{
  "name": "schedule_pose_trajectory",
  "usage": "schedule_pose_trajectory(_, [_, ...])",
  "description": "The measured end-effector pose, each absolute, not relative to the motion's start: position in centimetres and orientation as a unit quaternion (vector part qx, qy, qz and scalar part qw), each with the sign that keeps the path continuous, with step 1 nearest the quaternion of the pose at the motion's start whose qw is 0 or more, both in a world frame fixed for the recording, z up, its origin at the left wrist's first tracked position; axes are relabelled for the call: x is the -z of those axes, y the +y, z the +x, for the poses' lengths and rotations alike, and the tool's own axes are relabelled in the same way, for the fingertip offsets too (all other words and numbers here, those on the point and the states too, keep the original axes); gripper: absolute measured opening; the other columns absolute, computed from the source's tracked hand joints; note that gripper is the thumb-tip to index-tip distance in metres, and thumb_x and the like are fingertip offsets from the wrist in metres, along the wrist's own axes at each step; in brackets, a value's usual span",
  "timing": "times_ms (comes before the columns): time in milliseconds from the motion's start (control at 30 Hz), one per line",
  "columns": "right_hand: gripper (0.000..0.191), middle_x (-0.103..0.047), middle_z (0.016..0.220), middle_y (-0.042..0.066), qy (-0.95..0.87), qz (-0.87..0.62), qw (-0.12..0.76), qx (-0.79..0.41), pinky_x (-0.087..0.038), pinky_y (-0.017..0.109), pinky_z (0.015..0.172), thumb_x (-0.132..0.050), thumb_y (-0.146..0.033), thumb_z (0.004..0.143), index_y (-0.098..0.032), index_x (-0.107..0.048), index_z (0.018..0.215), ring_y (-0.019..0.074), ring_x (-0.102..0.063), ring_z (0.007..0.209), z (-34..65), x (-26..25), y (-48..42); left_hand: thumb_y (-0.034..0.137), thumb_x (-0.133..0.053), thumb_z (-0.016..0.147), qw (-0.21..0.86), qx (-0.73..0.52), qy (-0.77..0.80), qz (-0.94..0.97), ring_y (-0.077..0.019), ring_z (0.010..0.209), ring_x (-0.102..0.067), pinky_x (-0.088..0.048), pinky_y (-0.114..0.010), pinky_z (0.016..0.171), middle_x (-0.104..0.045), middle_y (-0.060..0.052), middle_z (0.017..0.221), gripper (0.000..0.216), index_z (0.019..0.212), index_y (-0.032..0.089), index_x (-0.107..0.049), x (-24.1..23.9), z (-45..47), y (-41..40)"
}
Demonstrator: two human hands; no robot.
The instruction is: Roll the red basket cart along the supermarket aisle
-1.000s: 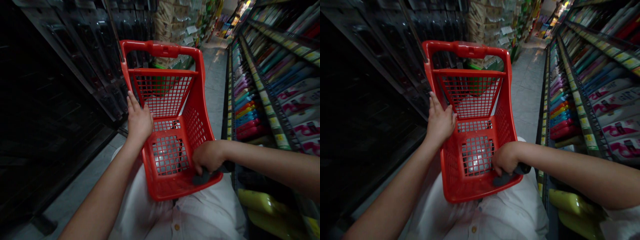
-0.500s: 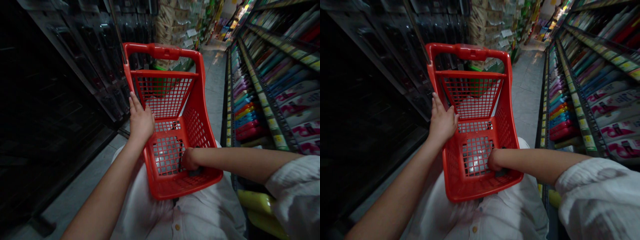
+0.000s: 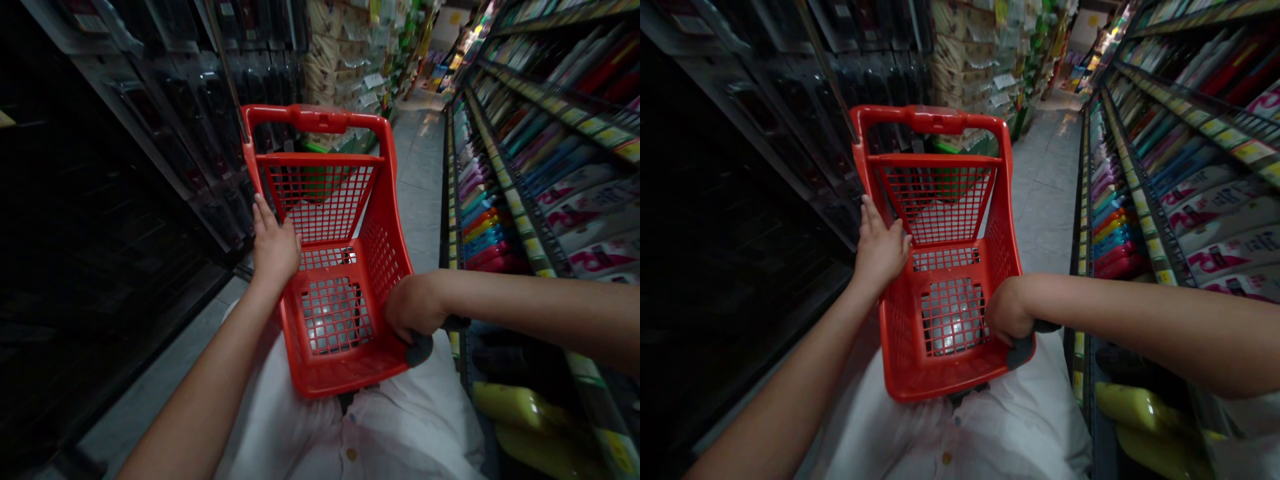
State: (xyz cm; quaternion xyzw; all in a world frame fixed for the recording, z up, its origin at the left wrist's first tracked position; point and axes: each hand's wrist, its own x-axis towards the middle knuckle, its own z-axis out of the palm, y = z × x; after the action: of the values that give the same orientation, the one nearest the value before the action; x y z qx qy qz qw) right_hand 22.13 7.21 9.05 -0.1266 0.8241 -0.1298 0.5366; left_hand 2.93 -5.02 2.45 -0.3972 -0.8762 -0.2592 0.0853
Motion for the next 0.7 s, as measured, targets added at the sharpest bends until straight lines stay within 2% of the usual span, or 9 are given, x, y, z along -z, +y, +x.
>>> schedule_pose_trajectory(100, [0.035, -0.075, 0.085, 0.002, 0.877, -0.092, 0.461, 0.094, -0.044, 0.027, 0.068, -0.060, 0.000, 0.072, -0.023, -0.079, 0.090, 0.0178, -0.064, 0.079, 22.9, -10.9, 8.0, 0.025, -0.051, 0.085, 0.090, 0.256, -0.877, -0.397, -0.0375, 0.151, -0.006, -0.022, -0.051, 0.120, -0.005, -0.015, 0.166, 0.047, 0.130, 0.013, -0.057, -2.4, 2.9, -5.0])
schedule_pose_trajectory(200, [0.030, -0.073, 0.102, 0.006, 0.940, -0.071, 0.333, -0.012, -0.043, 0.029, 0.070, -0.057, -0.008, 0.082, -0.026, -0.079, 0.093, 0.0210, -0.063, 0.091, 24.2, -11.3, 8.8, 0.027, -0.052, 0.085, 0.096, 0.250, -0.877, -0.399, -0.0374, 0.151, -0.004, -0.023, -0.052, 0.119, -0.007, -0.015, 0.165, 0.048, 0.130, 0.013, -0.057, -2.3, 2.8, -5.0])
schedule_pose_trajectory(367, [0.030, -0.068, 0.106, 0.005, 0.964, -0.066, 0.251, -0.063, -0.041, 0.027, 0.065, -0.057, -0.014, 0.084, -0.030, -0.078, 0.098, 0.0205, -0.059, 0.092, 24.3, -10.4, 12.4, 0.025, -0.052, 0.084, 0.096, 0.239, -0.878, -0.403, -0.0367, 0.151, -0.001, -0.022, -0.053, 0.119, -0.007, -0.017, 0.165, 0.047, 0.129, 0.012, -0.057, -2.3, 2.7, -4.9])
schedule_pose_trajectory(533, [0.034, -0.063, 0.109, 0.009, 0.986, 0.018, 0.101, -0.127, -0.038, 0.027, 0.063, -0.052, -0.013, 0.088, -0.027, -0.074, 0.112, 0.0209, -0.056, 0.090, 22.8, -9.5, 15.5, 0.021, -0.049, 0.087, 0.079, 0.199, -0.897, -0.386, -0.0389, 0.151, -0.002, -0.026, -0.052, 0.118, 0.000, -0.018, 0.164, 0.044, 0.128, 0.010, -0.058, -2.4, 2.5, -4.7])
schedule_pose_trajectory(700, [0.024, -0.064, 0.105, 0.010, 0.985, -0.056, 0.119, -0.116, -0.036, 0.027, 0.060, -0.054, -0.019, 0.089, -0.023, -0.076, 0.097, 0.0235, -0.054, 0.092, 25.1, -8.2, 12.5, 0.018, -0.052, 0.086, 0.087, 0.172, -0.903, -0.384, -0.0385, 0.150, -0.002, -0.024, -0.049, 0.119, 0.000, -0.017, 0.165, 0.043, 0.128, 0.011, -0.059, -2.6, 2.3, -4.7])
